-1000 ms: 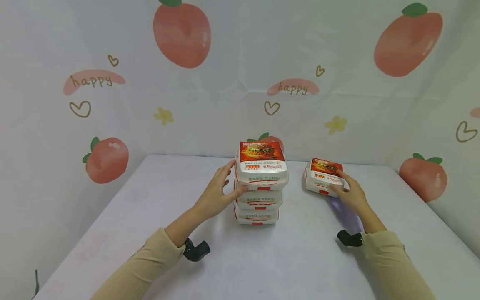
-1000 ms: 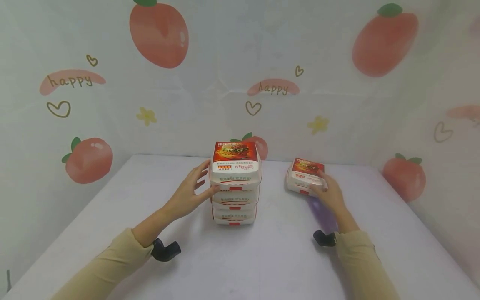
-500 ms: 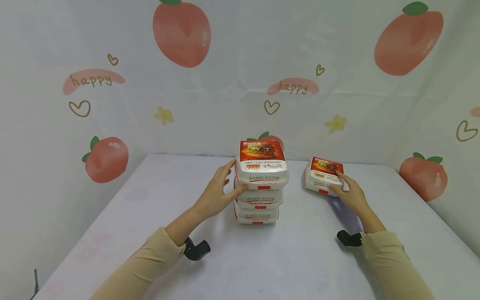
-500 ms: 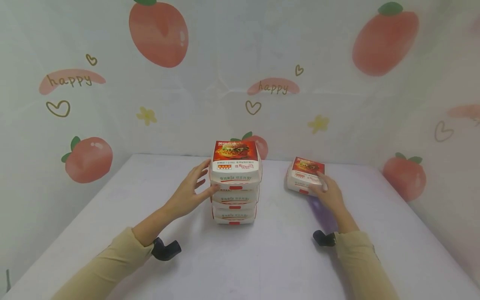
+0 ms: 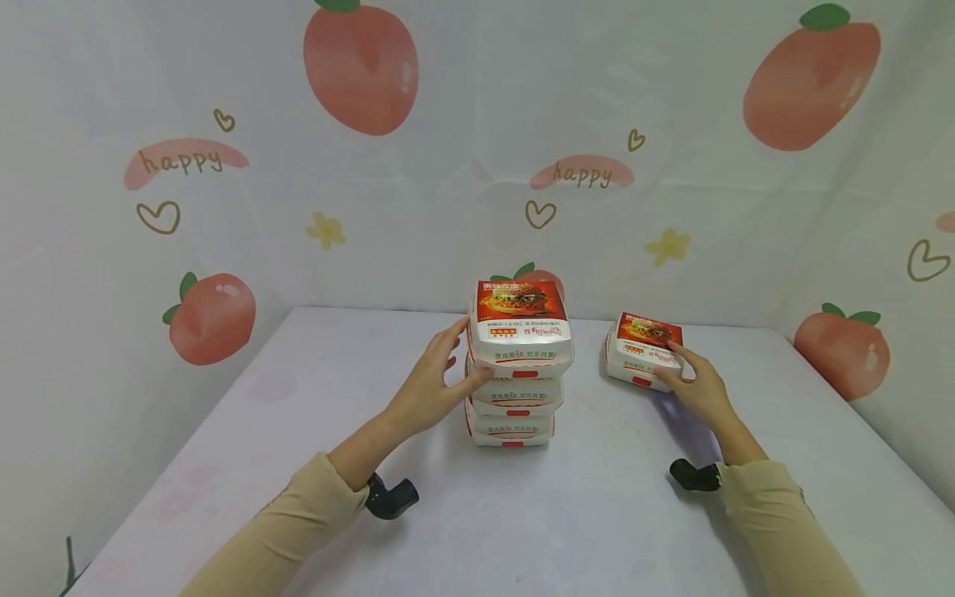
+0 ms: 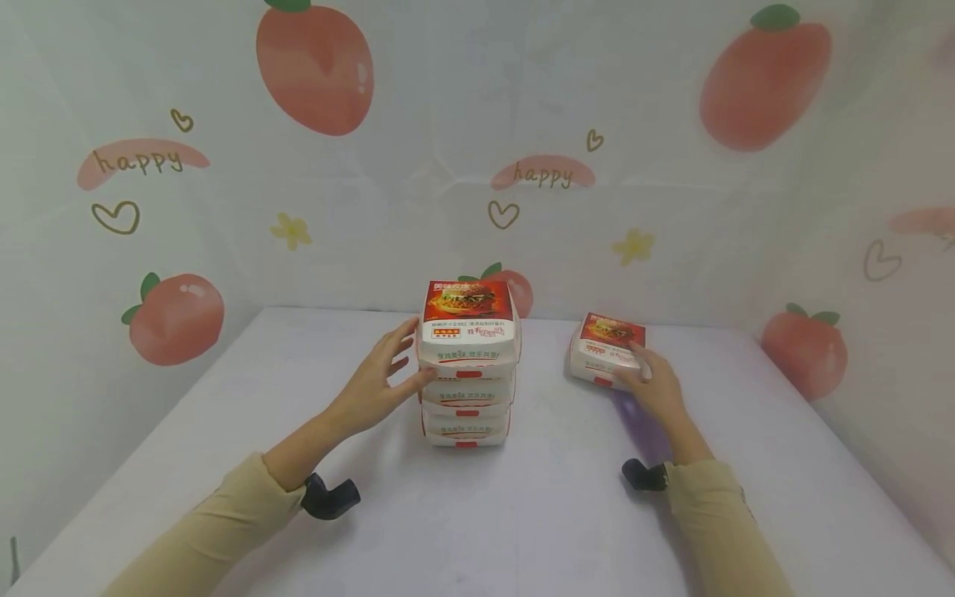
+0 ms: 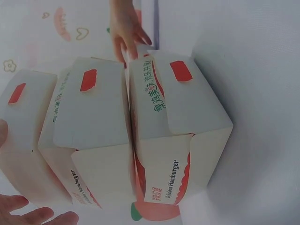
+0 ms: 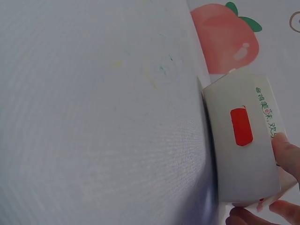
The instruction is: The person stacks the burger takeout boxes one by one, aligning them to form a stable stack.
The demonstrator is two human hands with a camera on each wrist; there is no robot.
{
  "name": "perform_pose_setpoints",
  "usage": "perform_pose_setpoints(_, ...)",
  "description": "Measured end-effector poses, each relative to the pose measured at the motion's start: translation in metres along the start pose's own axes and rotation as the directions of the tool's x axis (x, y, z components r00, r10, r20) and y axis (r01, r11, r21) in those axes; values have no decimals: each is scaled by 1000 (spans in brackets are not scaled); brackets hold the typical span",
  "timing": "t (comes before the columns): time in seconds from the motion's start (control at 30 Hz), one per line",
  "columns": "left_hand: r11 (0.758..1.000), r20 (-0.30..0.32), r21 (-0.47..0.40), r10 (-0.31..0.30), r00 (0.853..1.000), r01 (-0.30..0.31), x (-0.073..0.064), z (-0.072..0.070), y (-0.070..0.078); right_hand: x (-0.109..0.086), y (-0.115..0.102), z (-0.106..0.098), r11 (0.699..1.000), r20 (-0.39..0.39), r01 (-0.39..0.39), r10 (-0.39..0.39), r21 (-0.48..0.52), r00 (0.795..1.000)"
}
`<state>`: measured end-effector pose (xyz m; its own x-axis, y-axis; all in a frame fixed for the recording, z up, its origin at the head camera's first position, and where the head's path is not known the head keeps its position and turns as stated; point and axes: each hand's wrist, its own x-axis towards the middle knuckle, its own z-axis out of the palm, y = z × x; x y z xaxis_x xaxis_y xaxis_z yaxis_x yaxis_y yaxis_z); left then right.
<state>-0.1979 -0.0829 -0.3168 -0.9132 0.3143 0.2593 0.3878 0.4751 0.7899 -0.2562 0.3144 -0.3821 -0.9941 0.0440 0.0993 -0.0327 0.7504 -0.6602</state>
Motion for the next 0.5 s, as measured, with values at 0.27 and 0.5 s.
perform_pose_setpoints(0.27, 1000, 5, -17, 0, 1000, 0, 0, 1, 0, 0, 1, -1, 1000, -16, 14, -14, 6, 1000)
perform_pose_setpoints(0.5, 1000, 4, -13, -6, 1000, 6, 0, 1, 0, -2, -1, -3, 1000, -26, 18, -18, 14, 999)
